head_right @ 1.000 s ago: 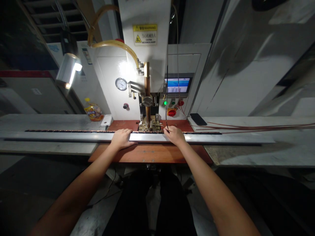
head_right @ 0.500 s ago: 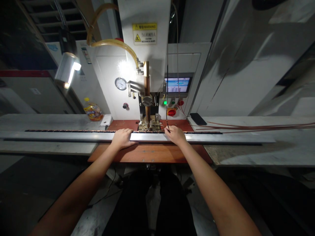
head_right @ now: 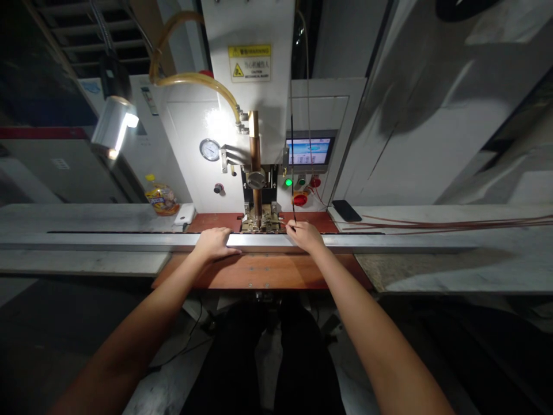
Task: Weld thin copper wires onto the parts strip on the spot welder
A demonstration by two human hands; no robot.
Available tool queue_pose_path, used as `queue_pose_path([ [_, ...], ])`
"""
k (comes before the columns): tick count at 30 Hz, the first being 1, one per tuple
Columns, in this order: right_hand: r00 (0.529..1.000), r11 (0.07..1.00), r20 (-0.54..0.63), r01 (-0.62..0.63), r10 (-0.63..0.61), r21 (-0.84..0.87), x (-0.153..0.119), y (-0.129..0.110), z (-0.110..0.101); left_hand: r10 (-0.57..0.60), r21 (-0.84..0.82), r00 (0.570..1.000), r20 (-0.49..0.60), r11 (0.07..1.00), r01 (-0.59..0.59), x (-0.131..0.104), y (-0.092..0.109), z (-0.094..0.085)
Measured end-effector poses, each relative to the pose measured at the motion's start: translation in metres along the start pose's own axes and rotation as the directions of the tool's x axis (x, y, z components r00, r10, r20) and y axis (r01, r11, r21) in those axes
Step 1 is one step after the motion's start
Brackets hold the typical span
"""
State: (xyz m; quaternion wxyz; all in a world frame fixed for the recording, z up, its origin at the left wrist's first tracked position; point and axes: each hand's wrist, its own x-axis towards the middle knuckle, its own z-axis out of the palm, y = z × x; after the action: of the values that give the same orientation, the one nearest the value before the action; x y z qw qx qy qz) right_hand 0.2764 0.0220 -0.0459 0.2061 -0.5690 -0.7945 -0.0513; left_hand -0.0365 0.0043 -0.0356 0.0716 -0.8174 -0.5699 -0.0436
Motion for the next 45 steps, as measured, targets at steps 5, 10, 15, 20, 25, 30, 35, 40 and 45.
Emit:
queue_pose_path([
  [5, 0.999, 1.0, 0.039, -0.011, 0.012, -0.021, 0.003, 0.0, -0.001, -0.011, -0.018, 1.0, 0.024, 1.0, 0.011, 0.001, 0.001, -0.004],
  [10, 0.998, 0.999, 0.069, 0.006, -0.003, -0.045, 0.007, 0.003, 0.001, -0.013, -0.019, 0.998, 0.065, 1.0, 0.014, 0.005, 0.0, -0.006],
  [15, 0.997, 0.998, 0.059, 0.046, -0.042, -0.054, 0.011, 0.006, 0.004, -0.007, -0.02, 0.997, 0.073, 1.0, 0.008, 0.009, -0.003, -0.005],
  [20, 0.997, 0.997, 0.063, 0.041, -0.037, -0.06, 0.013, 0.006, 0.004, -0.006, -0.02, 0.998, 0.067, 1.0, 0.007, 0.013, -0.005, -0.001],
  [25, 0.997, 0.999, 0.062, 0.04, -0.037, -0.036, 0.015, 0.006, 0.003, -0.02, -0.029, 0.997, 0.078, 0.999, 0.023, 0.014, -0.005, -0.001],
  [30, 0.998, 0.999, 0.052, 0.033, -0.034, 0.015, 0.017, 0.009, 0.003, -0.042, -0.012, 0.995, 0.093, 0.999, 0.044, 0.013, -0.004, -0.003],
  [35, 0.999, 0.997, 0.033, 0.019, -0.022, 0.078, 0.017, 0.01, 0.002, -0.026, -0.012, 0.997, 0.073, 1.0, 0.027, 0.012, -0.005, -0.002],
  [40, 1.0, 0.991, 0.01, 0.024, -0.026, 0.135, 0.019, -0.001, -0.001, -0.024, -0.012, 0.997, 0.068, 1.0, 0.025, 0.012, -0.004, -0.002],
  [45, 0.999, 0.997, 0.052, -0.016, 0.012, 0.072, 0.024, -0.017, 0.001, -0.022, -0.024, 0.996, 0.088, 0.999, 0.024, 0.011, -0.004, -0.005],
])
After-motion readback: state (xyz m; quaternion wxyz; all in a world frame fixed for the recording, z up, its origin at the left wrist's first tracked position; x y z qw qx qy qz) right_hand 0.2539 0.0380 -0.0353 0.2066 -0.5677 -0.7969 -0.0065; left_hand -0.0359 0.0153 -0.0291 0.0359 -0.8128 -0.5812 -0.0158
